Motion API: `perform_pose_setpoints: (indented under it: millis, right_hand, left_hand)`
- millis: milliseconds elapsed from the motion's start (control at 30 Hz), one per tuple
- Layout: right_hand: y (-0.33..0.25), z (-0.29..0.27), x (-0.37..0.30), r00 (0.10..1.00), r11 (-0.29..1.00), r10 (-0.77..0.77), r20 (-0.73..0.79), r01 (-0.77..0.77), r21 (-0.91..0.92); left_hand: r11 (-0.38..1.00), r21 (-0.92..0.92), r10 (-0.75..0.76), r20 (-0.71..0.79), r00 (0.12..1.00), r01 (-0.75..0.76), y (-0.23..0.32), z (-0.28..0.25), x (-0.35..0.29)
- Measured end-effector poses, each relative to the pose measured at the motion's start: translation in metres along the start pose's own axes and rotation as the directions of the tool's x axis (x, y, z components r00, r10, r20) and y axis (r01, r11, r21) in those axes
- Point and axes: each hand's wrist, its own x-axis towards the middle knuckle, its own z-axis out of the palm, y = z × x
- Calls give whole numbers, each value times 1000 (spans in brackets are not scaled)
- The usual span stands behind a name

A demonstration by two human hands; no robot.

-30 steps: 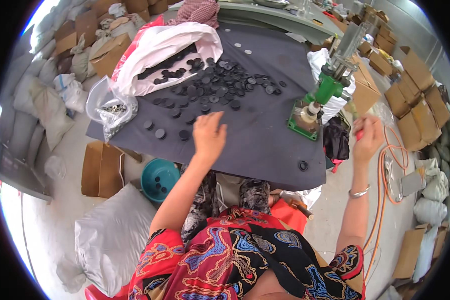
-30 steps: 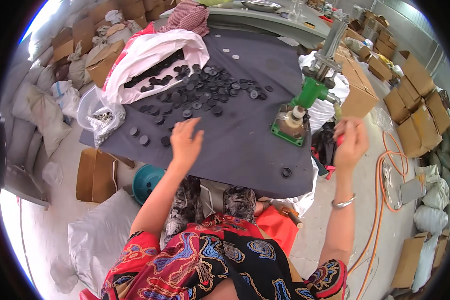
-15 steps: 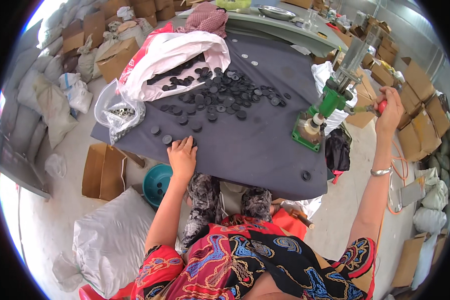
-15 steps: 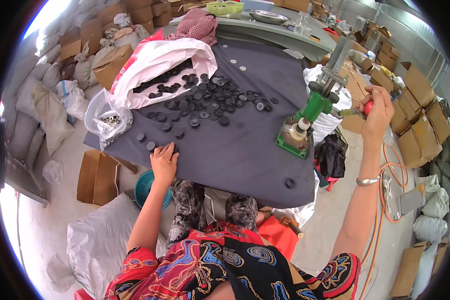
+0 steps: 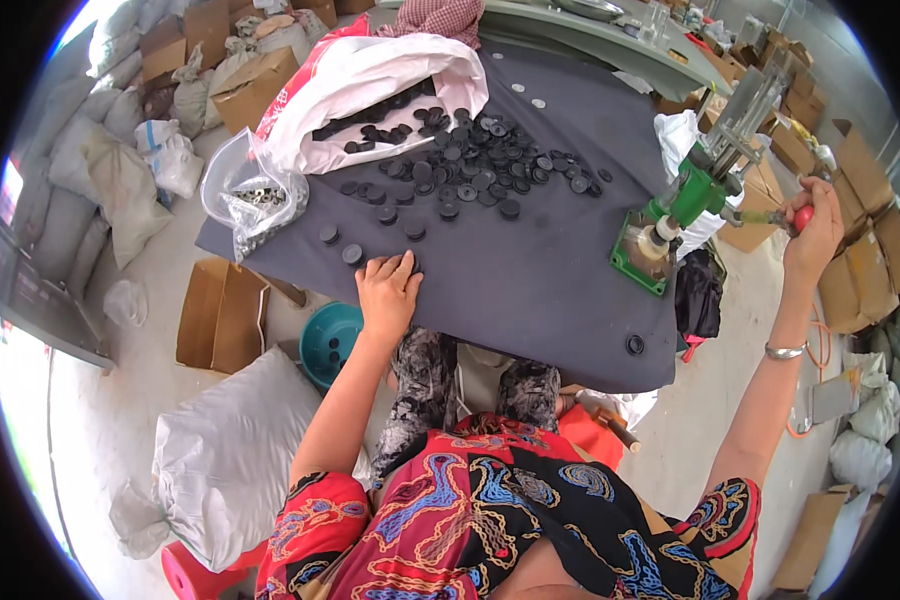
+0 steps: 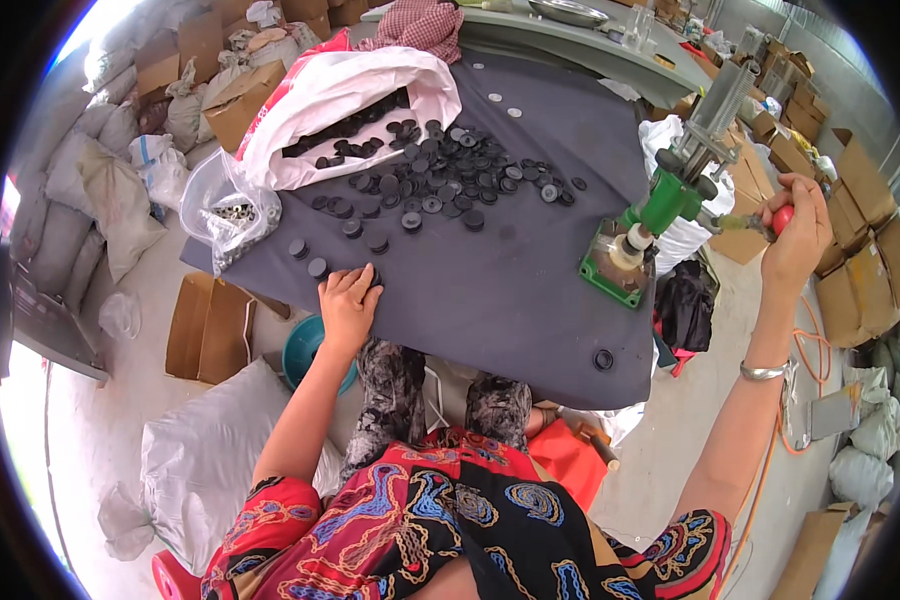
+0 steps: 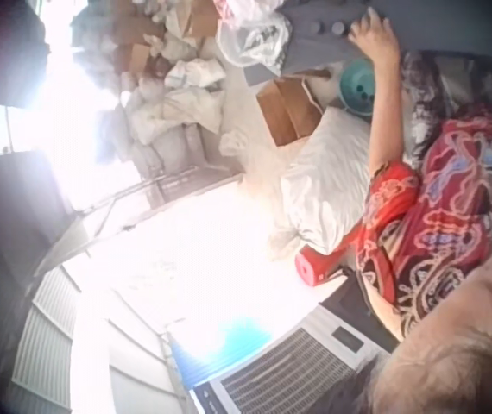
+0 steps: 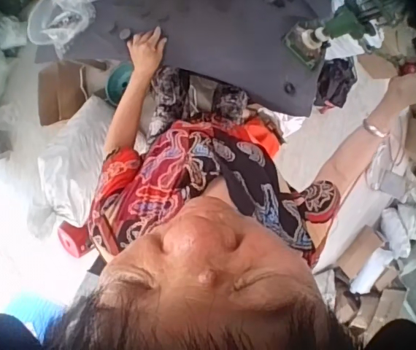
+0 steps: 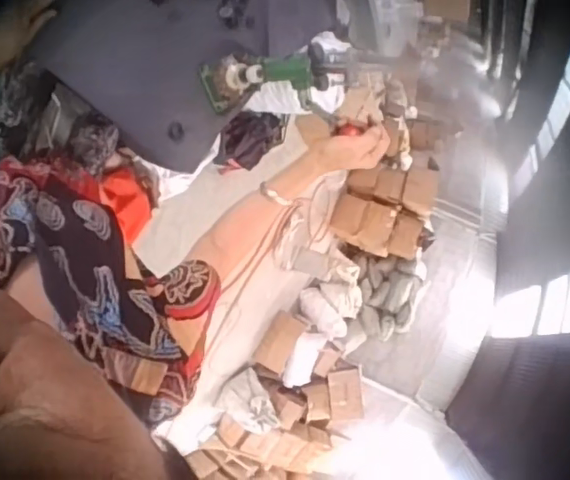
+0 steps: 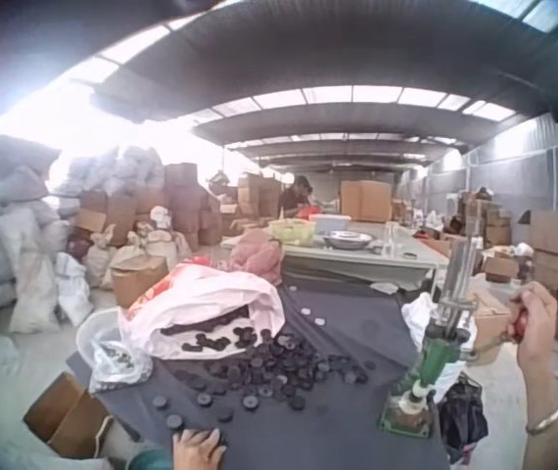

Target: The person picks up black circular objects and metal washers from a table, places them under a green manual press, and operates the lever to assemble them. The person repeats this process for multiple units, moving finished items aside.

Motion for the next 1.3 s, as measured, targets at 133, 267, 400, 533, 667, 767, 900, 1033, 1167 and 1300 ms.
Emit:
perform_pose_setpoints:
  millis: [133,267,400,533,667,767,900,1033,1167,1300]
  right_hand:
    - [-1,1,11,997,998,64,-54,-63,20]
    - [-6,9,32,986,996,81,-144,-87,-36]
    - [-8,16,39,987,992,125,-101,-124,15]
    - [-6,13,42,991,990,123,-46,-120,68]
    - [-8,14,40,992,991,124,-37,-122,60]
    - [-9,16,37,994,994,106,-40,-105,33]
    - [-12,16,35,992,993,115,-58,-113,44]
    - [-11,16,36,991,993,114,-64,-111,41]
    - [-14,17,29,993,995,94,-73,-93,26]
    - [-16,17,6,995,998,61,-76,-62,-5]
  left_hand:
    - [997,-66,-27,-16,999,26,0,5,1]
    - [976,-210,-65,-45,997,54,11,15,4]
    - [825,-534,-154,99,983,183,83,22,43]
    - [694,-718,57,118,991,46,169,59,91]
    - [661,-751,230,196,953,-5,234,112,116]
    - [720,-694,251,258,933,-2,262,140,122]
    - [738,-674,261,240,935,-33,280,161,126]
    - [713,-697,302,213,929,-72,291,171,132]
    - [757,-653,248,341,907,39,299,174,135]
    - [703,-710,260,300,918,33,297,179,135]
